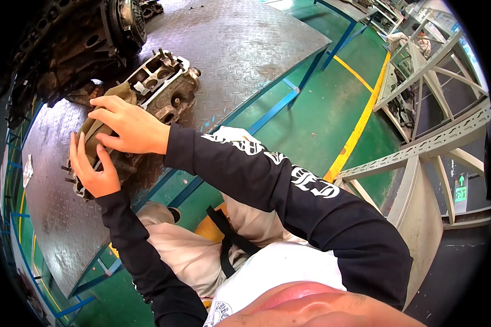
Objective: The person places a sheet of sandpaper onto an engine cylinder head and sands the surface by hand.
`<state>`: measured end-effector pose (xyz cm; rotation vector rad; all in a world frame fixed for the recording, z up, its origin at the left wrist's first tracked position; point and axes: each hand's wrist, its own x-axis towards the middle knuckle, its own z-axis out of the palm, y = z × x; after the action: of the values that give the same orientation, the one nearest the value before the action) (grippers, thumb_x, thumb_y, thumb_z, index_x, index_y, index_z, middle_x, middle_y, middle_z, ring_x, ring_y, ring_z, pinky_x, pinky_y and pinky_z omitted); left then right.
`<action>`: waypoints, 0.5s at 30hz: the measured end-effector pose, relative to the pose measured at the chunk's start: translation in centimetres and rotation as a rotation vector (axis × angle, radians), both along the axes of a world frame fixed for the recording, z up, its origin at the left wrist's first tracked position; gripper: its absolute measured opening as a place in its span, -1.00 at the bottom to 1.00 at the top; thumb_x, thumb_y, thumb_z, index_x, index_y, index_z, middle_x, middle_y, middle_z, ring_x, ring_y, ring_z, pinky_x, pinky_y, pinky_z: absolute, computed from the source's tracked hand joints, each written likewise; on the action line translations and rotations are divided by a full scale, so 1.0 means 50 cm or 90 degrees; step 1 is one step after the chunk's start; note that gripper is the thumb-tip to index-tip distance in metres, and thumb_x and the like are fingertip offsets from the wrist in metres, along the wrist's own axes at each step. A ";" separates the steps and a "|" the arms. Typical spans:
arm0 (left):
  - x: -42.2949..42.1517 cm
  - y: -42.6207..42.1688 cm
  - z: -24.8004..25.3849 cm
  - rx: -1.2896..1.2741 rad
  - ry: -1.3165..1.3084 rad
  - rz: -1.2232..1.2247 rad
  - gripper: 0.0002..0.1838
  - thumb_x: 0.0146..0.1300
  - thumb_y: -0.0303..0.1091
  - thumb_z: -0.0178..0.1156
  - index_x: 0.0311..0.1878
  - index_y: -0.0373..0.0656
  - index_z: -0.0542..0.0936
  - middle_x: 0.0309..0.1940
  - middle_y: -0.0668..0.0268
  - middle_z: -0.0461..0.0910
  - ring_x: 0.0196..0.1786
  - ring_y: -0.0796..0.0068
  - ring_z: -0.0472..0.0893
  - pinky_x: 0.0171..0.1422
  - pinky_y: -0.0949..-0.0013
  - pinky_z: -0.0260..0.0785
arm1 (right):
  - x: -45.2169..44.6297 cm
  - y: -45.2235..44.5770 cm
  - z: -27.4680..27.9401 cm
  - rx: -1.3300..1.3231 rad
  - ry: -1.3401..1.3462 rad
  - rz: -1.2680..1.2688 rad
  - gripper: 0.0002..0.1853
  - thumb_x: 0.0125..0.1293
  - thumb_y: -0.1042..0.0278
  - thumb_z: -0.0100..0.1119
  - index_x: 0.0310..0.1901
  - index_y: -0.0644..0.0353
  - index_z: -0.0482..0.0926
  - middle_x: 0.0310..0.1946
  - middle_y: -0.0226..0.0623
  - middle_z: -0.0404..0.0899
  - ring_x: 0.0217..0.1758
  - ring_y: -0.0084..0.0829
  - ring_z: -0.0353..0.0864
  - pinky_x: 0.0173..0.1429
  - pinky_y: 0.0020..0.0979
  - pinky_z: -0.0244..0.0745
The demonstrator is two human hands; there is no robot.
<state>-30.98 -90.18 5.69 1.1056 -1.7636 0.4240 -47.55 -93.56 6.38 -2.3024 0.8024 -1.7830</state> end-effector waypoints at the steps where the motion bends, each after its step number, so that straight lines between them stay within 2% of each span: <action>1: -0.002 0.000 0.000 0.000 0.000 0.000 -0.55 0.37 -0.42 0.24 0.32 -0.23 0.55 0.41 0.06 0.45 0.44 0.00 0.44 0.51 0.05 0.27 | 0.000 0.000 0.000 -0.012 -0.008 -0.005 -0.51 0.23 0.28 0.38 0.15 0.28 0.53 0.32 0.04 0.44 0.36 0.04 0.46 0.39 -0.11 0.46; 4: -0.006 0.000 0.000 -0.008 0.000 -0.030 -0.56 0.37 -0.43 0.25 0.30 -0.23 0.56 0.39 0.05 0.46 0.42 0.00 0.46 0.50 0.05 0.27 | 0.001 0.002 -0.003 0.033 -0.004 0.017 -0.52 0.24 0.26 0.38 0.14 0.29 0.53 0.34 0.06 0.41 0.37 0.06 0.45 0.40 -0.11 0.44; 15: -0.009 0.001 0.003 -0.019 0.011 -0.033 -0.52 0.34 -0.45 0.26 0.32 -0.24 0.53 0.35 0.06 0.50 0.39 0.02 0.49 0.47 0.08 0.31 | 0.001 -0.005 -0.005 -0.008 -0.004 0.006 -0.55 0.23 0.23 0.38 0.08 0.30 0.56 0.29 0.05 0.47 0.35 0.07 0.47 0.41 -0.10 0.40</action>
<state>-31.45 -90.12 5.82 1.0387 -1.7620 0.4070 -47.47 -93.79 6.12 -2.3042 0.7798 -1.7953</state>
